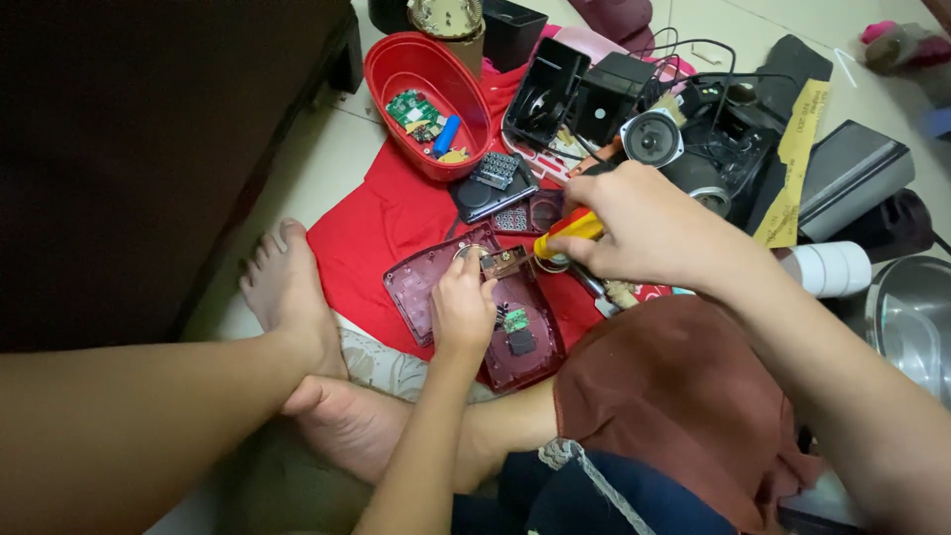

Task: The person sits on the floor repairing a small speaker device. They unscrew screws from the plastic housing with a screwdriver, lift out the round speaker driver, handle its internal wiring, and work on the green circuit board and components inside the open casing.

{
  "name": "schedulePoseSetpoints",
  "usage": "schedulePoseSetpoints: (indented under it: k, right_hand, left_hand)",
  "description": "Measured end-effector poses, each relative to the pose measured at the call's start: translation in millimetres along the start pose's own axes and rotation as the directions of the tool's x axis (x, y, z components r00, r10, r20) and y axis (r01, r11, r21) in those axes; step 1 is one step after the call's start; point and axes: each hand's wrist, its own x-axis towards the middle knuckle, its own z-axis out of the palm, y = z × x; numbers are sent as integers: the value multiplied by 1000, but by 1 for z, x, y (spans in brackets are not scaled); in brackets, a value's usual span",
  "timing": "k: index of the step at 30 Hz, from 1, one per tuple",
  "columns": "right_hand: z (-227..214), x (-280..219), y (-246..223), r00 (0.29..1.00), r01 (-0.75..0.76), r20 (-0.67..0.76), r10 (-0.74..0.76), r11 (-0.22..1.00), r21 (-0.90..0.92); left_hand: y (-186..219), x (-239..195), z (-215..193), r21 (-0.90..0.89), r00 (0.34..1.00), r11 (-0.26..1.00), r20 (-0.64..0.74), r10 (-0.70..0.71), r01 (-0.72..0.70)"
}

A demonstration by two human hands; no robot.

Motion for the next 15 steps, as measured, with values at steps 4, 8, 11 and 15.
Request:
schedulePoseSetpoints:
  k: [4,8,11,15]
  right_hand:
    - [6,1,-8,957,-283,-41,287,956,76]
    - [-7,-5,-16,990,-140,5,140,990,-17]
    - [-6,-3,-3,986,168,21,-167,977,-134]
    - [15,12,16,922,383,2,-388,909,-163]
  left_hand:
    - [-2,2,5,11,999,999,-32,31,-30]
    - [-2,3,6,27,1000,1000,-21,6,-5]
    - [0,2,2,30,1000,1000,-17,-3,4]
    - [1,2,5,43,999,999,-36,0,1]
